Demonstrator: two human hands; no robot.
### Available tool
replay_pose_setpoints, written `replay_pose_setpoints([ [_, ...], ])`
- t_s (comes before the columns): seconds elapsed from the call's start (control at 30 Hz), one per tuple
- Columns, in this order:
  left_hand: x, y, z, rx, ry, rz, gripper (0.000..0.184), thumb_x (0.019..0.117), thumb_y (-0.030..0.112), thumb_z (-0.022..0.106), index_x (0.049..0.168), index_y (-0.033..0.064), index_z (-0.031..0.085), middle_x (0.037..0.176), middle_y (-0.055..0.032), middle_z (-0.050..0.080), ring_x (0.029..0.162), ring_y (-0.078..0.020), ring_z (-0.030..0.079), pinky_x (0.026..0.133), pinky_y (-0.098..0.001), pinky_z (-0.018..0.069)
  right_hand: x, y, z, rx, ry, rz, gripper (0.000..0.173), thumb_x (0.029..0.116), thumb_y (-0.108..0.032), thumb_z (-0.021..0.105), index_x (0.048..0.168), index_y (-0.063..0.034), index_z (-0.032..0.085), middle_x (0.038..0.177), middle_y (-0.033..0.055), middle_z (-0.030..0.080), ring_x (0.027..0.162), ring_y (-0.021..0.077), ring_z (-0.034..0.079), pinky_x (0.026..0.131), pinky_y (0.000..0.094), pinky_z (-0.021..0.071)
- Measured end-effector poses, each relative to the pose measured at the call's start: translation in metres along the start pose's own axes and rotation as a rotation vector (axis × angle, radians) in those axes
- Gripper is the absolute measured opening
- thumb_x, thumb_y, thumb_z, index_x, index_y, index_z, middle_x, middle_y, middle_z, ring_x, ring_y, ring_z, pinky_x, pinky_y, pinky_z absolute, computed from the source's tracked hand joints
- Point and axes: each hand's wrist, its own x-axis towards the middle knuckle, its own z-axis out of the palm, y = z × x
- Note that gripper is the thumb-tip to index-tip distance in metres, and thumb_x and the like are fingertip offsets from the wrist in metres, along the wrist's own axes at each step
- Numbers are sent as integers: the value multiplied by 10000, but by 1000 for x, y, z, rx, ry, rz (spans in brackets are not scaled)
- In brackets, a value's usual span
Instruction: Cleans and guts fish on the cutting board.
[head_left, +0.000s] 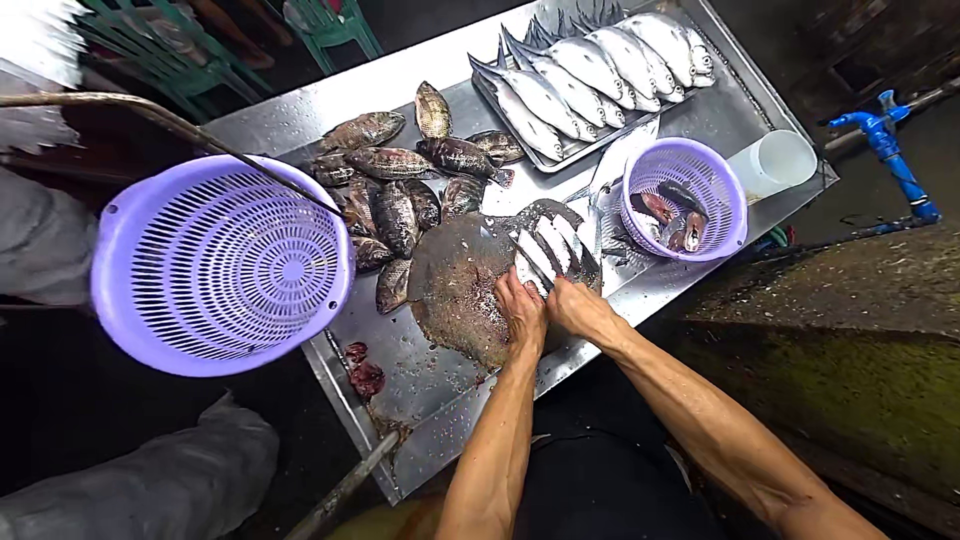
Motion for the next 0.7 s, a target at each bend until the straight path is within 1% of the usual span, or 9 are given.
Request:
replay_pose_setpoints([
  [0.1,1,0,-3,31,2,19,479,1022,240,439,1404,-23,561,1345,-280,580,1243,-441,569,1039,-577,468,-22,0,-9,-36,-42,20,464,1092,-349,342,1348,-29,560,1254,253,648,1169,431,647,914,633,523],
  [0.17,3,1,-3,31,25,39,471,1012,227,446,1383,-29,583,1313,-275,600,1212,-434,586,1017,-569,479,-3,-9,-6,-26,1,19,474,1087,-350,336,1334,-14,561,1243,252,653,1165,426,652,908,629,530],
  [0.23,-1,3,-7,6,17,35,442,1016,197,486,1378,-35,588,1311,-263,608,1222,-422,584,1031,-565,470,23,-18,-1,10,51,-17,489,1086,-351,330,1356,-1,539,1234,255,657,1163,419,656,923,615,531],
  [0.27,-1,2,-8,5,27,35,436,1013,195,492,1375,-25,594,1311,-249,616,1225,-410,589,1034,-563,471,30,-21,-1,9,40,-28,492,1085,-353,324,1369,-3,521,1239,256,654,1167,418,655,929,614,531],
  [0.33,0,0,-6,23,42,52,452,1011,209,457,1379,-14,595,1319,-246,615,1225,-414,590,1027,-575,467,22,-16,-8,-16,-20,-22,489,1090,-355,310,1382,-12,503,1263,256,644,1185,417,649,941,614,526],
  [0.43,-3,-3,0,20,48,94,494,1020,256,390,1391,-12,577,1328,-249,602,1231,-420,578,1020,-595,456,-3,2,-4,-28,-54,16,473,1091,-351,320,1337,-21,553,1270,247,640,1187,416,641,933,620,516],
  [0.53,-4,-1,2,6,104,159,512,1024,291,392,1378,-23,590,1314,-265,606,1211,-444,587,1004,-630,457,21,9,19,49,102,-30,514,1101,-376,293,1356,-23,567,1236,247,669,1163,423,660,928,621,531],
  [0.6,-6,-1,1,23,102,134,497,1019,285,397,1391,16,589,1329,-248,604,1227,-439,570,1003,-636,433,23,14,27,48,117,-39,505,1102,-375,285,1374,-42,550,1226,239,677,1160,418,665,924,619,533],
  [0.7,10,-1,-17,96,58,-1,485,1026,245,423,1454,46,538,1403,-246,572,1309,-454,518,1048,-681,364,-10,25,26,21,-18,38,466,1088,-341,337,1381,-41,540,1279,248,644,1181,431,647,933,646,521],
])
